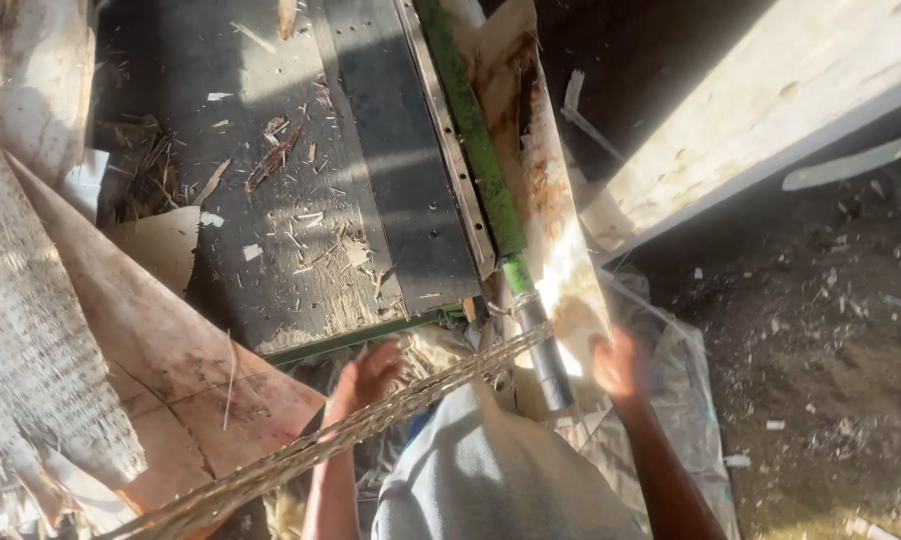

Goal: Cutting and trimming thin wood veneer sheets using a large manual guillotine-style cutter.

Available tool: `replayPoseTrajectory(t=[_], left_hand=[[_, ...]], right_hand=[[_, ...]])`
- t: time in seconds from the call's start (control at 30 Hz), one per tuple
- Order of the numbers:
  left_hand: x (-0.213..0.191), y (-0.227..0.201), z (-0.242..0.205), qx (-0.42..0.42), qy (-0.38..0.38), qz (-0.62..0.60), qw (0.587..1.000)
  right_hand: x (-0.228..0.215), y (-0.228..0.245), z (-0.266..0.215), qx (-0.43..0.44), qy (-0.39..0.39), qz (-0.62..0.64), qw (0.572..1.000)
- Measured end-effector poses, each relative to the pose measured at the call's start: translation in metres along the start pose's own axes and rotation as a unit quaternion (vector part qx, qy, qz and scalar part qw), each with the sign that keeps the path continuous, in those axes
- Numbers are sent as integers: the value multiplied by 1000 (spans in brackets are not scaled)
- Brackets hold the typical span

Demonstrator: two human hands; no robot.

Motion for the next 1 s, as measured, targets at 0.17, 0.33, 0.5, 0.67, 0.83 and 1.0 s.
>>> replayPoseTrajectory(t=[0.17, 0.33, 0.5, 0.67, 0.83, 1.0], left_hand=[[81, -150, 12, 178, -249, 374, 875], [201, -226, 52, 313, -117, 316, 888], [303, -198, 110, 188, 116, 551, 805], [324, -118, 191, 180, 58, 504, 842], [344, -98, 210, 165, 9, 452, 876], [354, -135, 212, 161, -32, 418, 894]], right_hand=[[-64, 57, 29, -14, 12, 12, 1000], [-148, 152, 12, 95, 41, 40, 994], [-165, 179, 1, 176, 70, 60, 980], [-149, 150, -18, 35, -51, -6, 998], [-126, 125, -26, -45, -80, -3, 996], [-148, 159, -57, -82, -104, 14, 991]])
Point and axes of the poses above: each hand's wrist, its own z-axis towards the middle knuckle, its own x-axis out of the palm, y = z × x, the point moved 1 cm from there along z, towards the middle knuckle, and after that the axes turned 14 degrees about -y, right-handed, at the moved point
